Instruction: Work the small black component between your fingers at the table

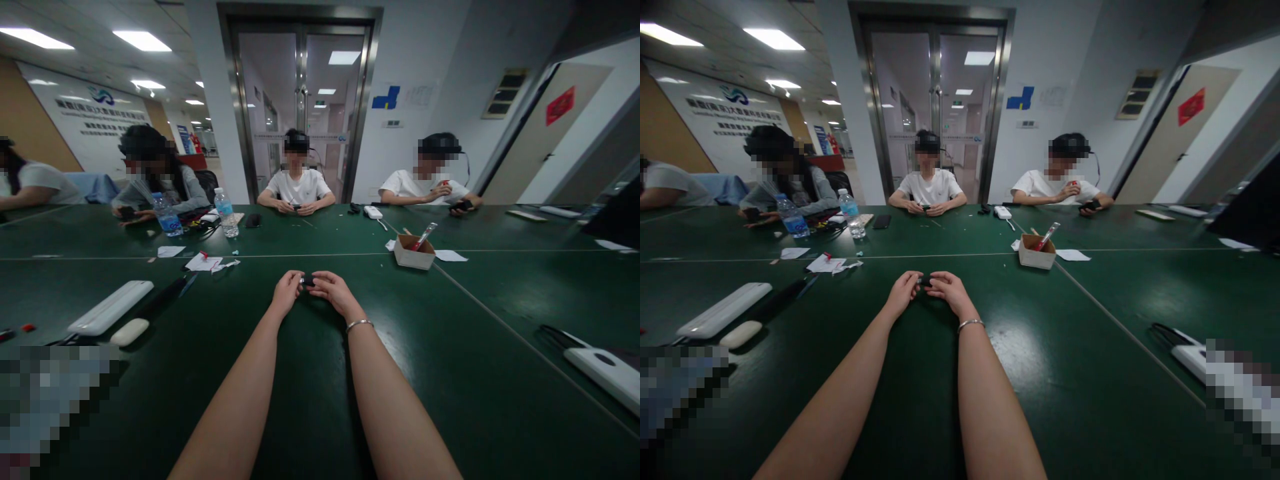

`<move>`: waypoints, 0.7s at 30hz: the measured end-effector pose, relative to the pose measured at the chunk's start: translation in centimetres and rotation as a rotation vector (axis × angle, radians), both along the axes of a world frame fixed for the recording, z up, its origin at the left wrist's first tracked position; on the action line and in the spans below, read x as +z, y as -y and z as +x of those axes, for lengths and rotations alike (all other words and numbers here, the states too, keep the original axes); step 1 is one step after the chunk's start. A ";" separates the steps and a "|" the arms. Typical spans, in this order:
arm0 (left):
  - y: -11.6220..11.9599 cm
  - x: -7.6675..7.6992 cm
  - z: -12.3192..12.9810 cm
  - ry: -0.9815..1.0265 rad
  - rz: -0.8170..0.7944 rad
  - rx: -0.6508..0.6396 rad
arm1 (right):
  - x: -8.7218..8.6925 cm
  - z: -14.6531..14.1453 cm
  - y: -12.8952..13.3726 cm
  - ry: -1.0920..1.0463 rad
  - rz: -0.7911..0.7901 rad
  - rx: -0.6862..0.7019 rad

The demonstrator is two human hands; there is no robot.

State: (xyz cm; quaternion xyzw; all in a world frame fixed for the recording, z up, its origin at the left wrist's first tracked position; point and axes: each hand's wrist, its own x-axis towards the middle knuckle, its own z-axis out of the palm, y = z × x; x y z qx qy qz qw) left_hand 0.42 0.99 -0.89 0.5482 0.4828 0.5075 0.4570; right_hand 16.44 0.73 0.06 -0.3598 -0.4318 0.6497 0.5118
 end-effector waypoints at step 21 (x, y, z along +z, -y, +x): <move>0.8 1.1 0.1 0.132 -0.022 -0.005 | 0.1 -0.1 -0.1 0.025 -0.019 0.003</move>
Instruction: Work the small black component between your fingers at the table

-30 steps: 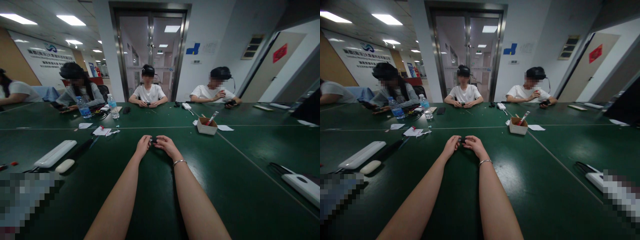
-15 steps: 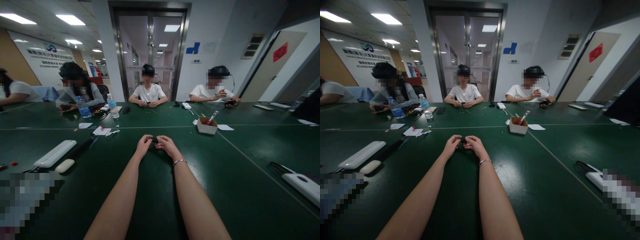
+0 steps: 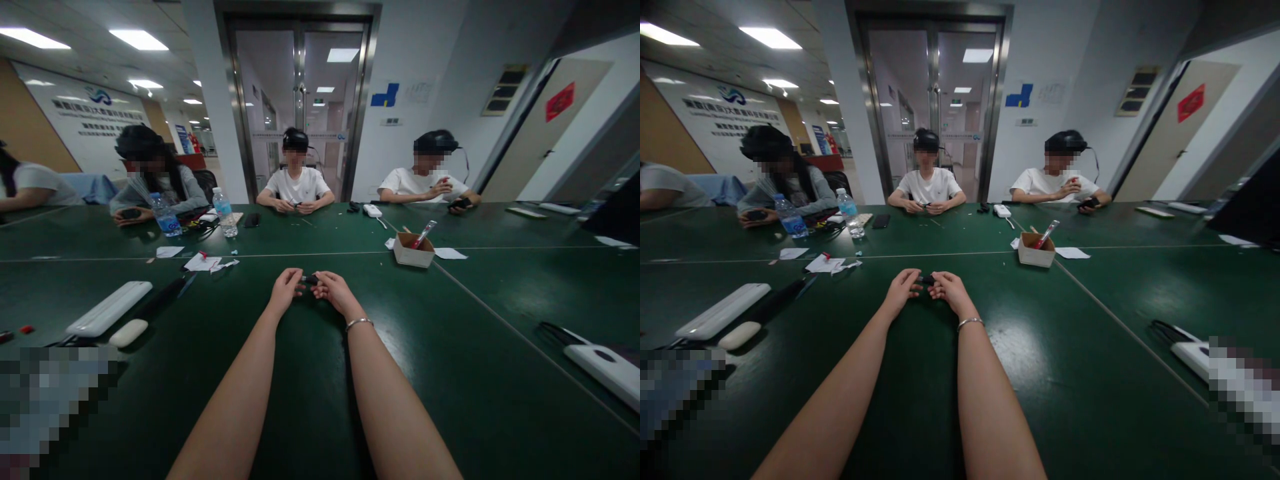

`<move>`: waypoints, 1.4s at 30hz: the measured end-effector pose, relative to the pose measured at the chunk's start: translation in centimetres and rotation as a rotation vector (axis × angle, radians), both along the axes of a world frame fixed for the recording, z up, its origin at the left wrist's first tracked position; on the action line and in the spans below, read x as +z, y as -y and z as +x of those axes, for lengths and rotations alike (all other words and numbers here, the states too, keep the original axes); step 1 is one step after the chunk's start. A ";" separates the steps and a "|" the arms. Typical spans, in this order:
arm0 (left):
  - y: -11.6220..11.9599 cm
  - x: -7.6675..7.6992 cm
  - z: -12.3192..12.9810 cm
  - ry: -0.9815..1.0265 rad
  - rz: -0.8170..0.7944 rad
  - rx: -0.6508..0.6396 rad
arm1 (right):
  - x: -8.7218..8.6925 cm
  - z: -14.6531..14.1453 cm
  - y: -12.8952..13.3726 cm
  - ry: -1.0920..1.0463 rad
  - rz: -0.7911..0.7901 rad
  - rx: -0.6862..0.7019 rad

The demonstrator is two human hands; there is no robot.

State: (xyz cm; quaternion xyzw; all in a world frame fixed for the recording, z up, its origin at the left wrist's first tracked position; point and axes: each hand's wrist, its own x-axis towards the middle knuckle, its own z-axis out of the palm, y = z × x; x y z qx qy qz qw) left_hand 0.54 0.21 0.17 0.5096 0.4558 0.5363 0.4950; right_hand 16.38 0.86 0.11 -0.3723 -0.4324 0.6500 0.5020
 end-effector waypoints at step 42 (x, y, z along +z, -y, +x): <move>-0.1 -0.4 0.1 -0.192 0.026 0.100 | -0.2 0.3 0.0 -0.015 0.054 0.067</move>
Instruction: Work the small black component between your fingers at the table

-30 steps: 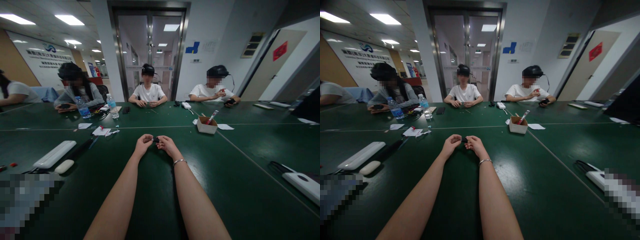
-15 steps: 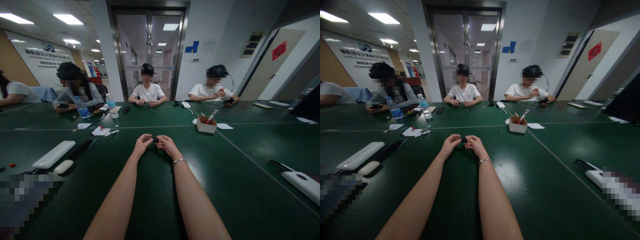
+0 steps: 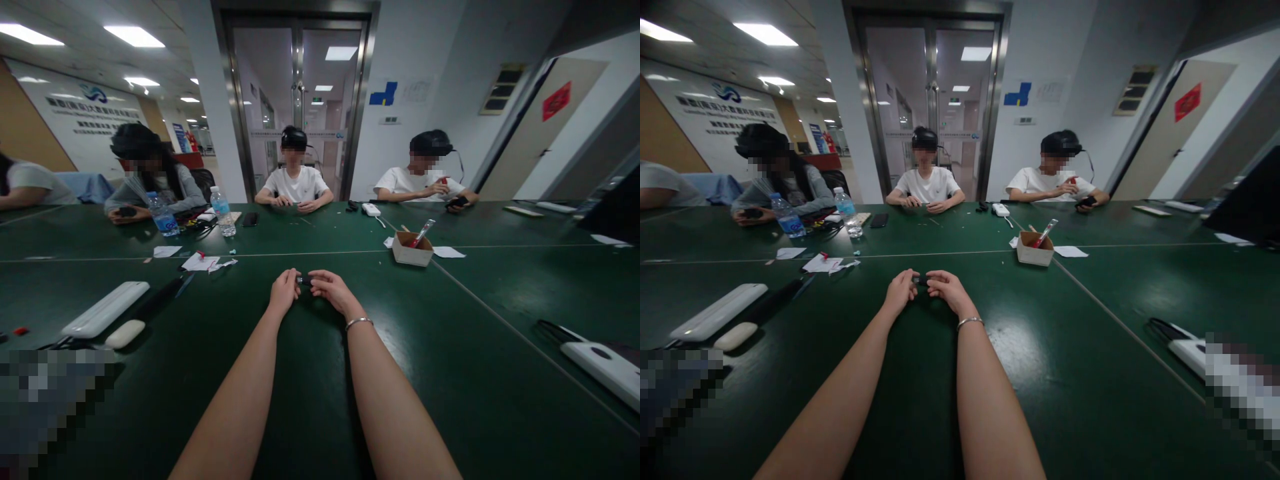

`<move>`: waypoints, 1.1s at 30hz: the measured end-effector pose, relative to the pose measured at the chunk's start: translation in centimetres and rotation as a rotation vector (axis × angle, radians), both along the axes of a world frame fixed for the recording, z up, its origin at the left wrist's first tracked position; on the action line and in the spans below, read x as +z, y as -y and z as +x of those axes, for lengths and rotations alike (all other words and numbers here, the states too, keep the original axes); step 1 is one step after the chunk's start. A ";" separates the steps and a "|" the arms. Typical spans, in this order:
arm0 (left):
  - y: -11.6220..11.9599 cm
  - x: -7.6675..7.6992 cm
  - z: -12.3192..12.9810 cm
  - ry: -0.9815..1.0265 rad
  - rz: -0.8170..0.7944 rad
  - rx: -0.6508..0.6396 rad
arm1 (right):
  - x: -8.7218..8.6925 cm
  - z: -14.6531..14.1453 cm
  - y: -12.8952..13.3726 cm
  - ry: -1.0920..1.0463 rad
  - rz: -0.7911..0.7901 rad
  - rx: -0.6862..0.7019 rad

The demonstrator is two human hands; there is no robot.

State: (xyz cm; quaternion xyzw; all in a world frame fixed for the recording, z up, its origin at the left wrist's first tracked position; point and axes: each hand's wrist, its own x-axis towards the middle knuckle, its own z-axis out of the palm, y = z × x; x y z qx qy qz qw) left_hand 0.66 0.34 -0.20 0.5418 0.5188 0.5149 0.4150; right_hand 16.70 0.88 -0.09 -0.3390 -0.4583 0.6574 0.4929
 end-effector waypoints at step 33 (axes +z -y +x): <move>0.0 0.0 -0.4 -0.040 0.034 -0.084 | 0.0 0.0 0.1 0.008 -0.002 -0.003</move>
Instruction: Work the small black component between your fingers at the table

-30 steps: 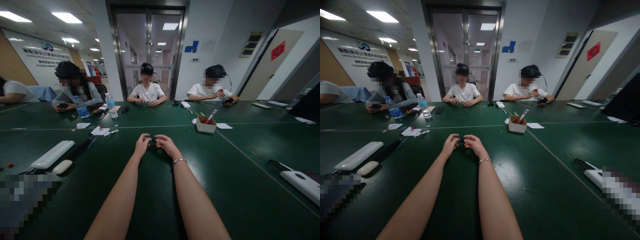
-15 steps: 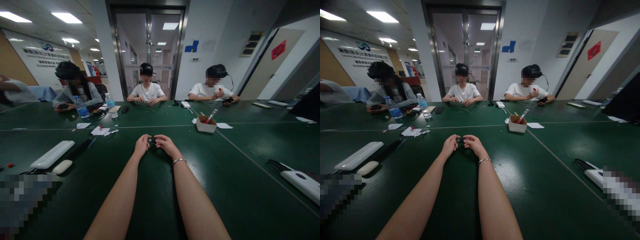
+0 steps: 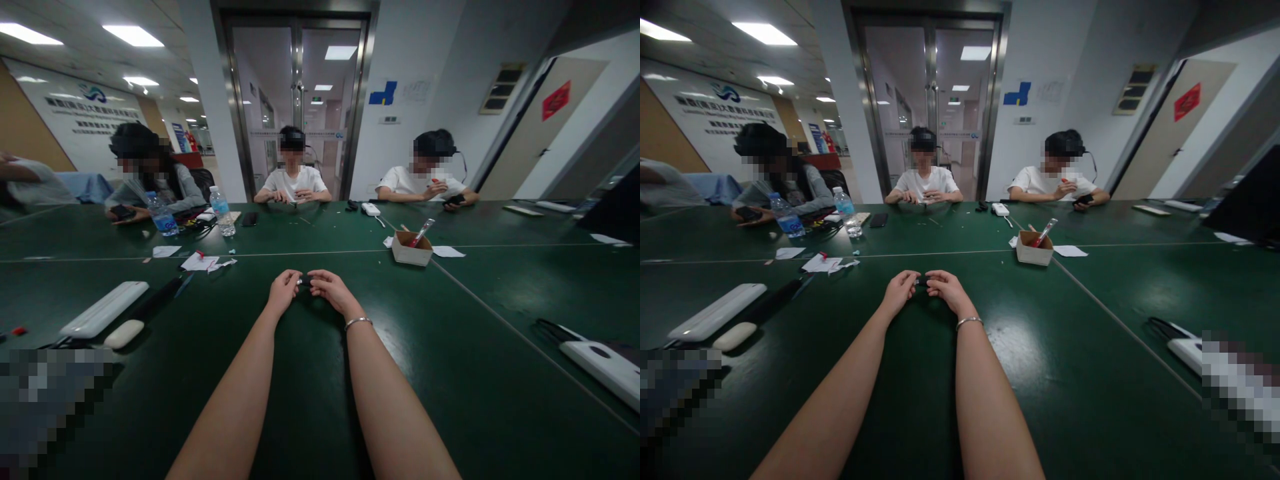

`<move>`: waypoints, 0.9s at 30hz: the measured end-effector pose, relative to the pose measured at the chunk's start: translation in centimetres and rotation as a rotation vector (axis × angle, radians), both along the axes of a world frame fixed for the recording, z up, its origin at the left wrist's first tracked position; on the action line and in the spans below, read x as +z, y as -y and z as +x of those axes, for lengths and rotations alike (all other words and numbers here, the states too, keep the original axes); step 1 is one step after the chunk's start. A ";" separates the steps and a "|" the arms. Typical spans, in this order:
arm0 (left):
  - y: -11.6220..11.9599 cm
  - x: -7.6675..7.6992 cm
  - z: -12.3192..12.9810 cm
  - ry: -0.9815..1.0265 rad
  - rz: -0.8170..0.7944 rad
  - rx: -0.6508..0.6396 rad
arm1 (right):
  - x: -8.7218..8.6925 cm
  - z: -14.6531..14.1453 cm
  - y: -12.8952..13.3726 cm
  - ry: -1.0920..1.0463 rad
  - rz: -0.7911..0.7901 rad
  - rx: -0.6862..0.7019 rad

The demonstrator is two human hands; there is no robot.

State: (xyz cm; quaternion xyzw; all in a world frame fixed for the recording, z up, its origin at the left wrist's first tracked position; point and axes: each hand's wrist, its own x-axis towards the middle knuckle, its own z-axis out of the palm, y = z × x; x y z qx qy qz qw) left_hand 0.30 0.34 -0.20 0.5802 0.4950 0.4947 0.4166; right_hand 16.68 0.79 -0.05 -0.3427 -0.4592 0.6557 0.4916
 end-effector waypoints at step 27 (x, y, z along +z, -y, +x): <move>0.2 0.3 0.2 0.056 -0.012 0.013 | 0.1 0.0 0.1 -0.031 -0.011 -0.059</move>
